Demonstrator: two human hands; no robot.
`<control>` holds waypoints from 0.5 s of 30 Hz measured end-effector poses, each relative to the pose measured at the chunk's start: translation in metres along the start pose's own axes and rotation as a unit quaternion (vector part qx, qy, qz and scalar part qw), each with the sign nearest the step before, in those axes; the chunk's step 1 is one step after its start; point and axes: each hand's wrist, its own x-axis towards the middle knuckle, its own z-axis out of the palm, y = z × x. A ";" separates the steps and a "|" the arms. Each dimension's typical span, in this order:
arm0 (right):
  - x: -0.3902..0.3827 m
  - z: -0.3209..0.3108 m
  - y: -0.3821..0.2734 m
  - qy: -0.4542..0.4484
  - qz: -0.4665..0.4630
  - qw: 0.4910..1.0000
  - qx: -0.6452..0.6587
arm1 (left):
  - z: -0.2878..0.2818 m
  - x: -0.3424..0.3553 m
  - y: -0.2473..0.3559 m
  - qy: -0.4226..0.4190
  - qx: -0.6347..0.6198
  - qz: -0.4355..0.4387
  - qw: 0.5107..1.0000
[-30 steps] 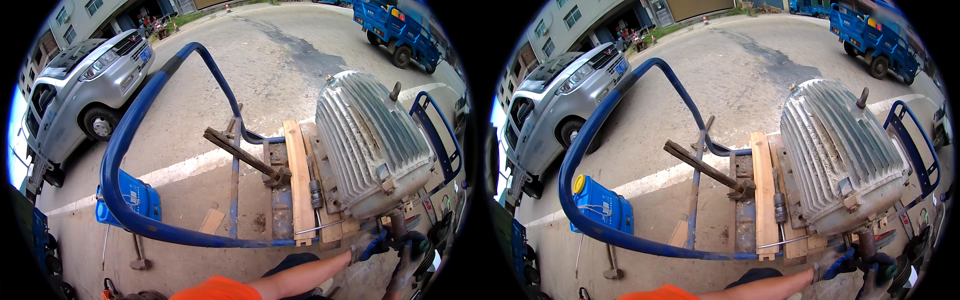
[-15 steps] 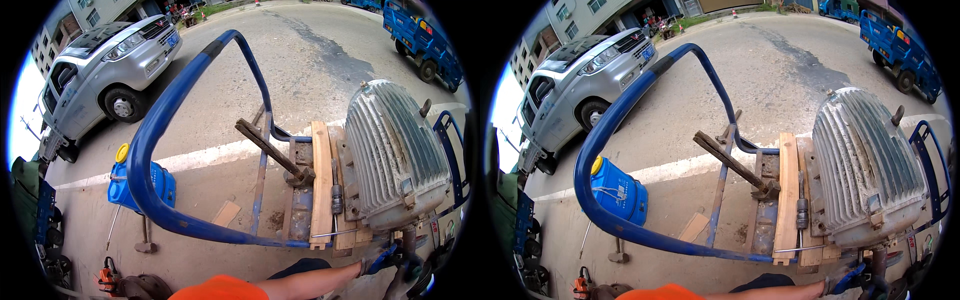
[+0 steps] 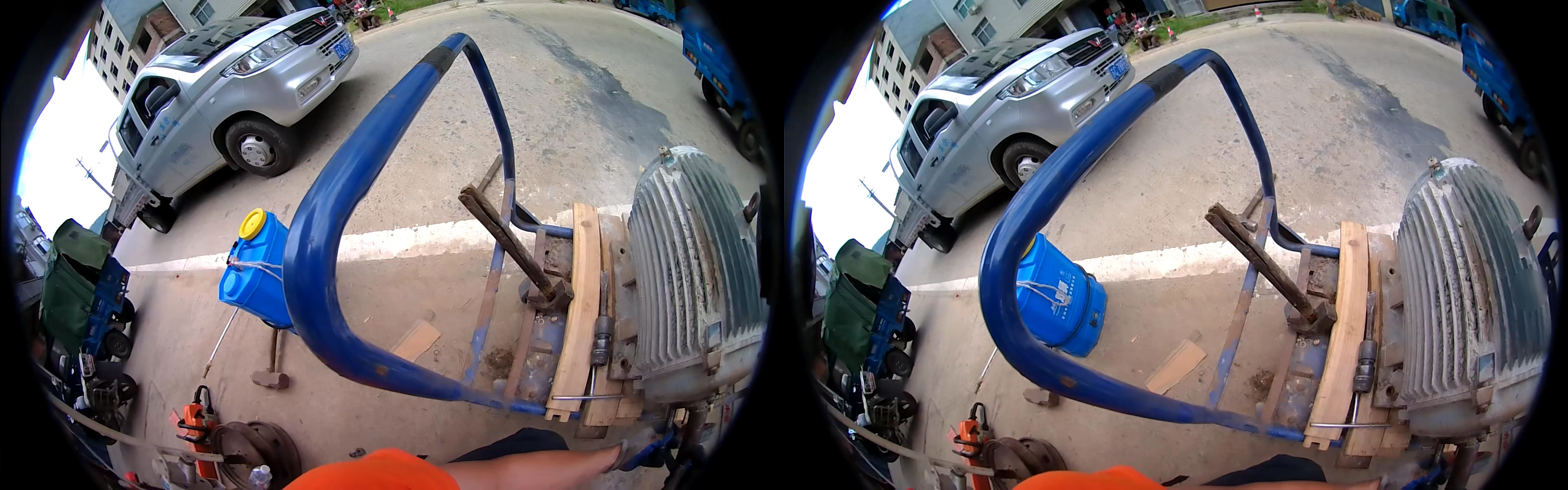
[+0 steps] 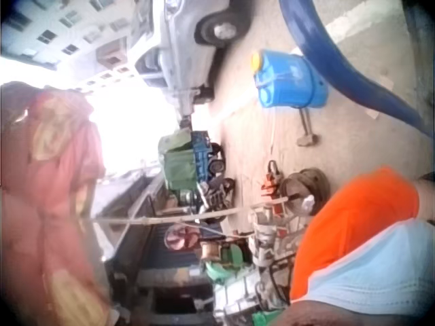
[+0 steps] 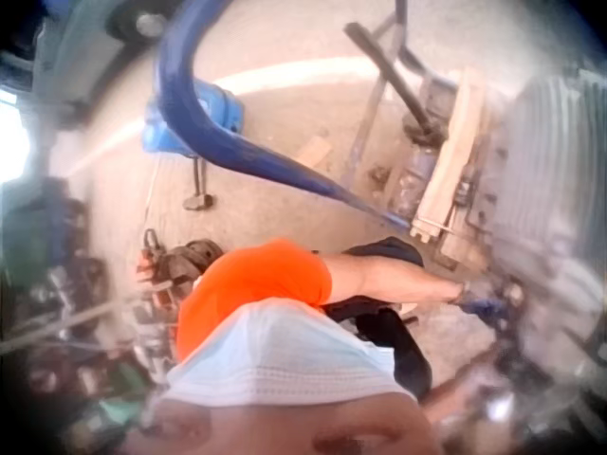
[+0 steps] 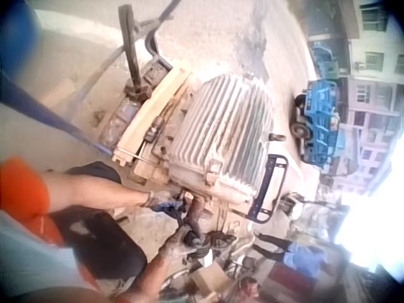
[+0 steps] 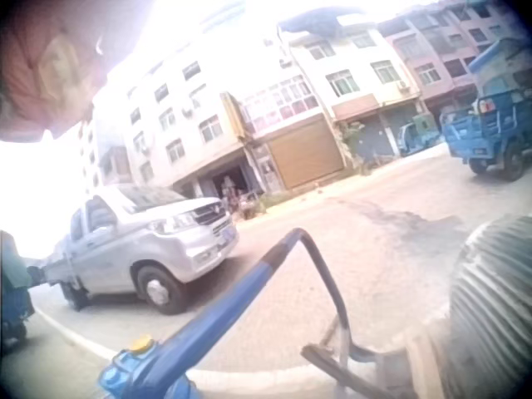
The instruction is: The person uses a hammer and a wrench to loosen and remove a bolt from a large electric motor mounted on a hand truck. They then use a power drill to further work on the motor shaft.
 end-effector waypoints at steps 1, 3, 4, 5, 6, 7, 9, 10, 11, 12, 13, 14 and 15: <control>-0.002 0.009 -0.012 -0.040 -0.098 0.994 -0.013 | 0.000 0.001 -0.003 -0.004 0.000 -0.004 1.000; -0.014 0.021 -0.025 -0.183 -0.092 0.979 -0.001 | -0.003 0.002 -0.011 -0.014 0.005 -0.009 1.000; -0.025 0.026 -0.028 -0.259 -0.045 0.965 0.000 | -0.005 0.004 -0.015 -0.015 0.010 -0.010 1.000; -0.031 0.026 -0.016 -0.178 -0.028 0.983 0.030 | -0.007 0.007 -0.020 -0.018 0.014 -0.011 1.000; -0.039 0.023 -0.001 -0.073 -0.041 0.996 0.024 | -0.008 0.009 -0.023 -0.020 0.016 -0.011 1.000; -0.049 0.021 0.013 -0.027 0.048 0.998 -0.034 | -0.009 0.010 -0.025 -0.022 0.014 -0.010 1.000; -0.055 0.014 0.047 0.000 0.260 0.965 0.037 | -0.009 0.011 -0.023 -0.032 0.008 -0.018 0.999; -0.052 0.008 0.060 0.007 0.383 0.912 0.148 | -0.006 0.008 -0.022 -0.044 0.002 -0.016 0.999; -0.051 0.008 0.067 0.059 0.374 0.901 0.211 | -0.004 0.006 -0.014 -0.090 -0.031 -0.013 0.995; -0.045 0.008 0.070 0.111 0.364 0.885 0.269 | 0.002 0.007 -0.006 -0.127 -0.081 -0.020 0.988; -0.046 0.004 0.063 0.123 0.336 0.881 0.309 | 0.003 -0.011 -0.004 0.048 0.099 0.049 0.993; -0.039 0.011 0.056 0.134 0.308 0.874 0.350 | 0.011 -0.019 0.003 0.051 0.060 0.059 0.995; -0.041 0.007 0.039 0.102 0.348 0.896 0.256 | 0.017 -0.026 0.012 0.035 0.021 0.030 0.999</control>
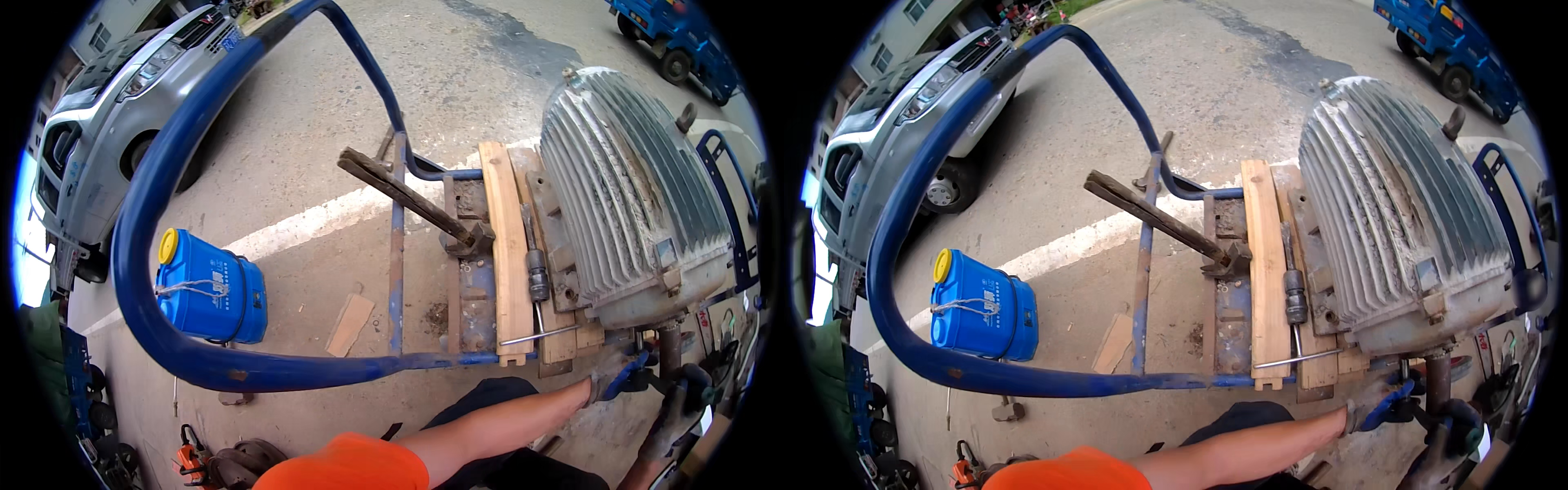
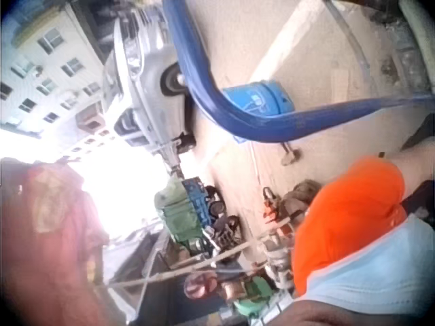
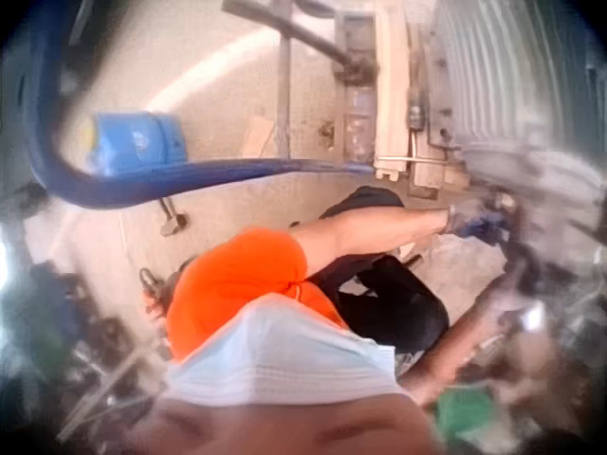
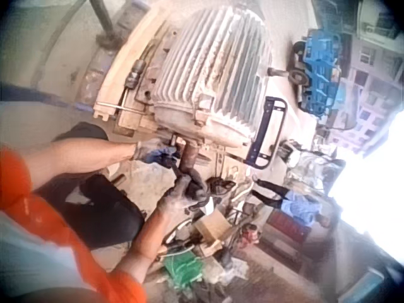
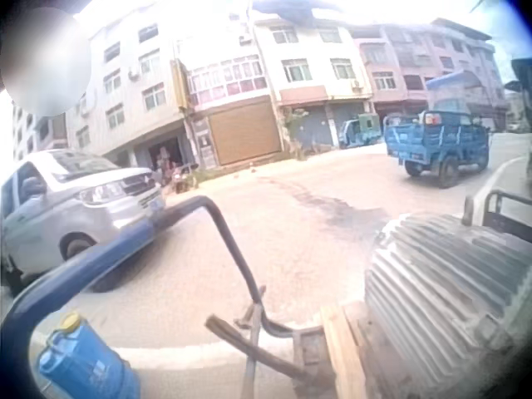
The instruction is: The person uses a hammer and a wrench to loosen and remove a bolt from a large electric motor mounted on a hand truck. They then use a power drill to further work on the motor shaft.
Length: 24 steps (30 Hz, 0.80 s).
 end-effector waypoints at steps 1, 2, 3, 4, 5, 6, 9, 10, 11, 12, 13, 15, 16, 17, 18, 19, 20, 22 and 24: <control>-0.013 0.016 -0.004 0.005 -0.108 0.994 -0.034 | 0.002 -0.010 0.010 -0.044 -0.008 -0.009 0.999; -0.024 0.017 -0.010 -0.122 -0.217 0.958 -0.141 | 0.007 -0.011 0.019 -0.088 0.074 0.067 0.991; -0.032 0.019 -0.009 -0.297 -0.266 0.877 -0.268 | 0.009 -0.016 0.024 -0.071 0.014 -0.002 0.997; -0.037 0.024 -0.006 -0.394 -0.298 0.815 -0.303 | 0.014 -0.019 0.026 -0.056 -0.008 -0.016 0.998; -0.039 0.021 -0.001 -0.376 -0.272 0.836 -0.293 | 0.017 -0.019 0.030 -0.008 0.052 -0.008 0.999; -0.036 0.017 0.004 -0.294 -0.269 0.885 -0.241 | 0.019 -0.022 0.033 -0.008 0.048 -0.031 0.998; -0.011 -0.004 0.015 -0.119 -0.180 0.970 -0.110 | 0.027 -0.019 0.033 0.010 0.032 0.011 0.999; -0.002 -0.009 0.015 -0.032 -0.092 0.995 0.010 | 0.028 -0.020 0.033 0.061 0.097 0.003 0.993; 0.009 -0.013 0.012 0.021 0.024 0.995 0.096 | 0.029 -0.020 0.032 0.092 0.080 -0.016 0.992; 0.017 -0.016 0.007 0.063 0.072 0.985 0.145 | 0.028 -0.019 0.032 0.096 0.104 -0.027 0.990; 0.021 -0.015 0.001 0.111 0.112 0.972 0.173 | 0.028 -0.020 0.031 0.106 0.126 -0.041 0.985; 0.017 -0.003 -0.014 0.140 0.122 0.959 0.213 | 0.026 -0.021 0.031 0.046 0.050 -0.026 0.997; 0.011 0.001 -0.020 0.096 0.133 0.979 0.118 | 0.025 -0.022 0.032 0.026 0.015 -0.025 0.999; -0.002 0.013 -0.026 0.029 0.050 0.997 0.042 | 0.025 -0.023 0.033 0.007 0.016 -0.024 1.000; -0.007 0.015 -0.027 -0.129 -0.205 0.961 -0.134 | 0.025 -0.024 0.034 -0.003 0.019 -0.026 0.999; -0.021 0.022 -0.029 -0.361 -0.207 0.873 -0.253 | 0.025 -0.024 0.037 -0.030 0.019 -0.026 0.999; -0.021 0.022 -0.023 -0.328 -0.271 0.874 -0.236 | 0.025 -0.025 0.037 -0.022 0.048 -0.011 0.999; -0.021 0.020 -0.008 -0.196 -0.244 0.934 -0.172 | 0.025 -0.024 0.039 -0.034 -0.022 -0.066 0.997; -0.010 0.009 0.009 -0.086 -0.169 0.975 -0.117 | 0.024 -0.023 0.038 -0.036 -0.029 -0.027 0.999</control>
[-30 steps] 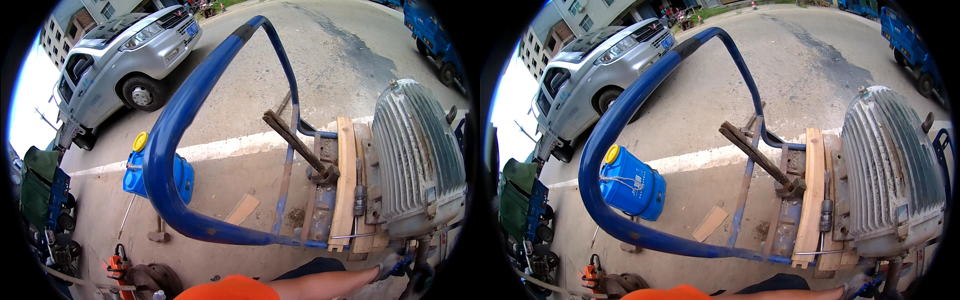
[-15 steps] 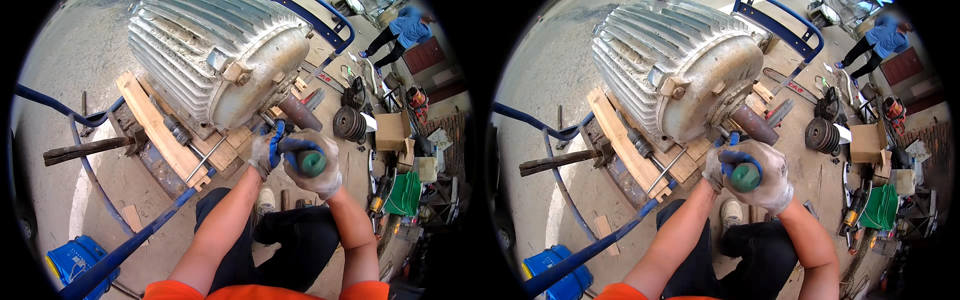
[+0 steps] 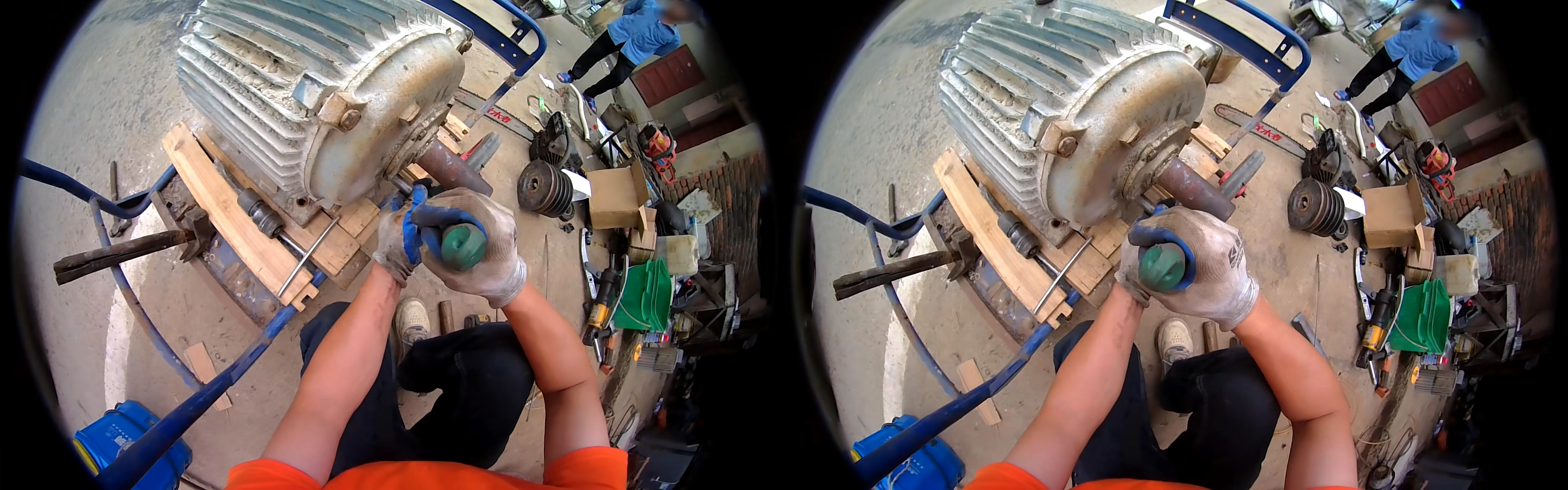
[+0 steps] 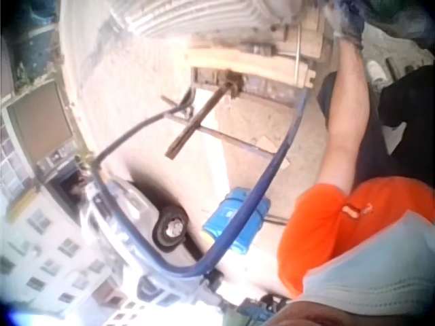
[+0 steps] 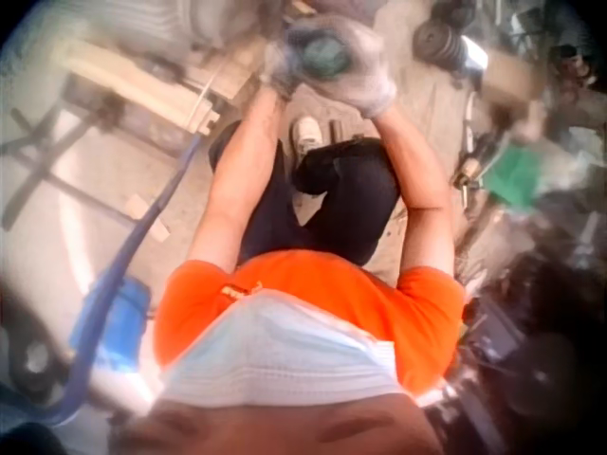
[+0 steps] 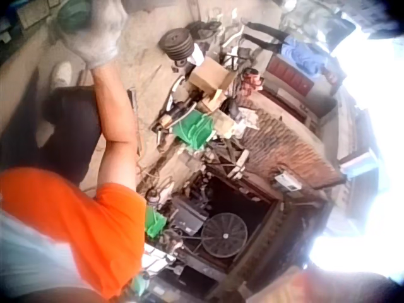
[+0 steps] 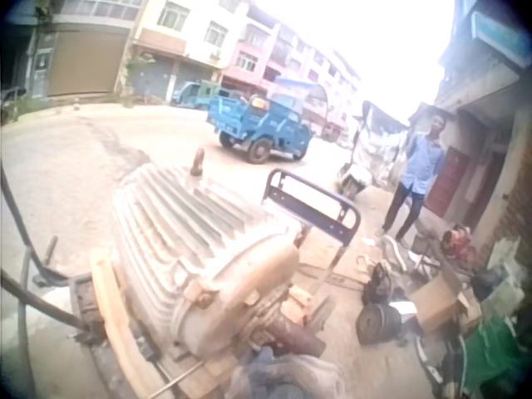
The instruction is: The person uses a hammer and a wrench to loosen and remove a bolt from a large electric motor mounted on a hand truck. They then use a power drill to further work on the motor shaft.
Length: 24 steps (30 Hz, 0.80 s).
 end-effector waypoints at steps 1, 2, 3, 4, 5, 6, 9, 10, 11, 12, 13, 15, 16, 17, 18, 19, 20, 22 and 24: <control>0.002 -0.005 0.008 0.018 0.009 1.000 0.022 | 0.000 0.003 -0.001 0.015 0.046 0.024 0.999; 0.007 -0.008 0.015 0.042 0.059 0.991 0.113 | -0.002 0.002 -0.002 0.026 0.046 0.022 0.998; 0.013 -0.015 0.019 0.096 0.153 0.957 0.225 | -0.003 0.003 -0.004 0.037 0.044 0.004 0.998; 0.022 -0.019 0.021 0.143 0.213 0.927 0.272 | -0.005 0.004 -0.005 0.067 0.044 -0.007 0.997; 0.028 -0.025 0.019 0.168 0.206 0.908 0.322 | -0.006 0.004 -0.006 0.053 0.053 0.006 0.997; 0.032 -0.022 0.013 0.179 0.241 0.909 0.290 | -0.007 0.004 -0.006 0.056 0.061 0.007 0.997; 0.031 -0.011 -0.016 0.172 0.258 0.934 0.175 | -0.007 0.002 -0.006 0.010 0.080 0.011 0.997; 0.025 -0.002 -0.027 0.088 0.187 0.972 0.116 | -0.005 0.001 -0.004 -0.023 0.090 0.011 0.996; 0.018 -0.002 -0.032 -0.047 -0.057 0.996 -0.040 | -0.003 -0.001 -0.004 0.067 0.118 -0.004 0.991; 0.010 0.005 -0.038 -0.260 -0.110 0.952 -0.116 | -0.001 -0.002 -0.002 0.087 0.125 0.026 0.988; 0.004 0.014 -0.042 -0.293 -0.187 0.926 -0.150 | 0.003 -0.002 -0.006 0.055 0.071 0.052 0.995; -0.002 0.009 -0.030 -0.254 -0.103 0.952 -0.135 | 0.005 -0.004 0.000 0.121 0.146 0.013 0.982; -0.005 0.007 -0.023 -0.091 -0.064 0.992 -0.058 | 0.005 -0.004 -0.001 0.067 0.104 0.002 0.992; -0.005 0.002 -0.015 -0.077 -0.072 0.994 -0.037 | 0.005 -0.003 -0.001 0.024 0.054 -0.005 0.998; -0.007 0.003 -0.010 -0.098 -0.096 0.990 -0.035 | 0.005 -0.003 -0.002 0.059 0.094 0.023 0.994; -0.007 0.002 -0.006 -0.110 -0.085 0.990 -0.036 | 0.004 -0.002 -0.002 0.071 0.078 0.002 0.994; -0.006 0.000 -0.002 -0.100 -0.095 0.990 -0.025 | 0.003 -0.001 -0.002 0.069 0.064 0.000 0.996; -0.006 0.000 0.000 -0.112 -0.106 0.988 -0.018 | 0.002 0.001 -0.003 0.062 0.056 0.007 0.997; -0.005 0.001 -0.002 -0.057 -0.095 0.994 0.002 | 0.003 0.001 -0.004 0.070 0.081 0.011 0.994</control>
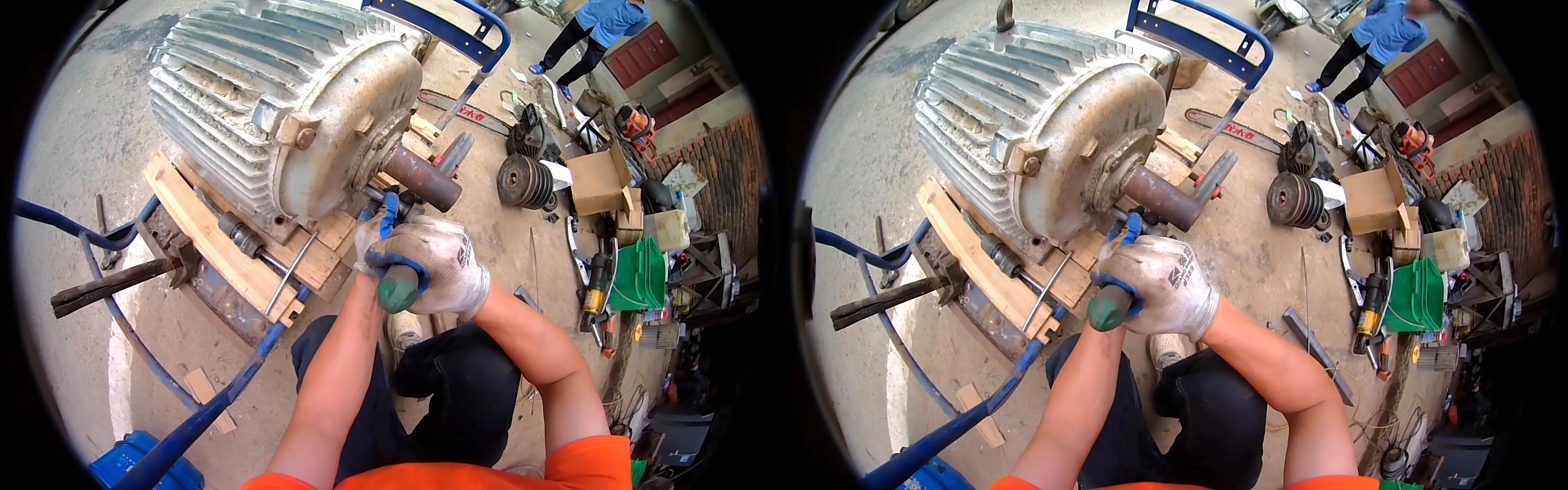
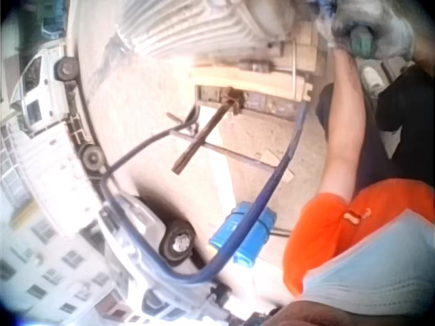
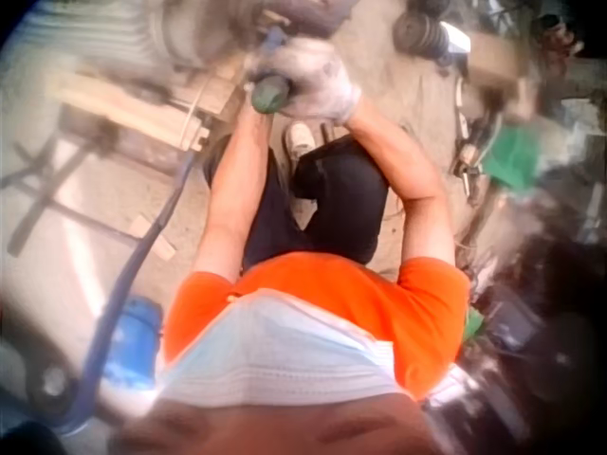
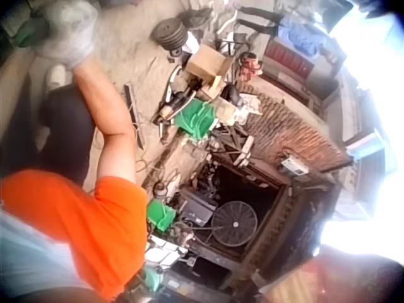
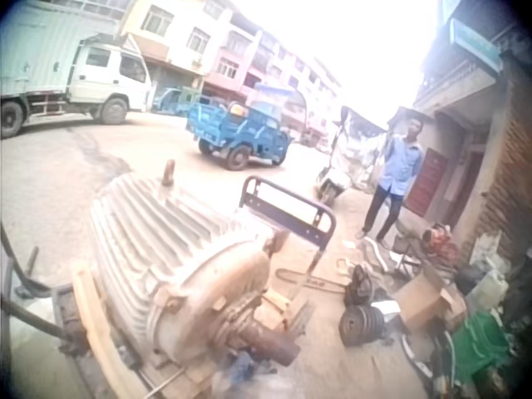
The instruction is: The person uses a hammer and a wrench to loosen and remove a bolt from a large electric motor mounted on a hand truck. They then use a power drill to further work on the motor shaft.
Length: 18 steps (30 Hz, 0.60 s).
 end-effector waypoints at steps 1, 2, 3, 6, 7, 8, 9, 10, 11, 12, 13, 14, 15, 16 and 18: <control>0.001 0.001 -0.001 0.005 0.013 1.000 0.000 | 0.001 0.000 0.000 -0.015 -0.011 0.008 1.000; 0.002 0.001 -0.002 0.023 0.003 1.000 0.010 | 0.002 -0.001 0.000 -0.018 -0.014 0.014 1.000; 0.003 0.001 -0.002 0.027 0.006 1.000 0.014 | 0.003 -0.002 0.001 -0.021 -0.017 0.021 0.999; 0.006 -0.001 -0.002 0.042 0.014 0.999 0.015 | 0.006 -0.005 0.002 0.015 -0.027 -0.005 1.000; 0.006 -0.002 -0.002 0.047 0.017 0.999 0.014 | 0.007 -0.005 0.002 0.034 -0.031 -0.012 0.999; 0.007 -0.003 -0.002 0.046 0.019 0.999 0.015 | 0.007 -0.005 0.002 0.038 -0.036 -0.018 0.998; 0.007 -0.004 -0.002 0.045 0.023 0.999 0.016 | 0.007 -0.005 0.002 0.046 -0.035 -0.026 0.998; 0.008 -0.004 -0.002 0.044 0.027 0.999 0.018 | 0.007 -0.004 0.002 0.037 -0.016 -0.005 0.999; 0.008 -0.004 -0.002 0.045 0.031 0.998 0.018 | 0.007 -0.003 0.001 0.032 0.008 0.015 0.999; 0.008 -0.004 -0.003 0.047 0.034 0.998 0.018 | 0.006 -0.002 0.001 0.026 0.033 0.038 0.998; 0.009 -0.004 -0.003 0.048 0.034 0.998 0.017 | 0.006 0.000 0.001 0.034 0.028 0.040 0.998; 0.009 -0.004 -0.003 0.053 0.037 0.998 0.022 | 0.005 0.001 0.000 0.044 0.021 0.040 0.998; 0.010 -0.004 -0.003 0.057 0.042 0.997 0.028 | 0.005 0.002 -0.001 0.056 0.014 0.037 0.998; 0.011 -0.004 -0.003 0.061 0.050 0.996 0.037 | 0.004 0.003 -0.001 0.060 0.007 0.028 0.998; 0.012 -0.005 -0.003 0.066 0.056 0.995 0.047 | 0.001 0.006 -0.002 0.084 0.000 0.009 0.996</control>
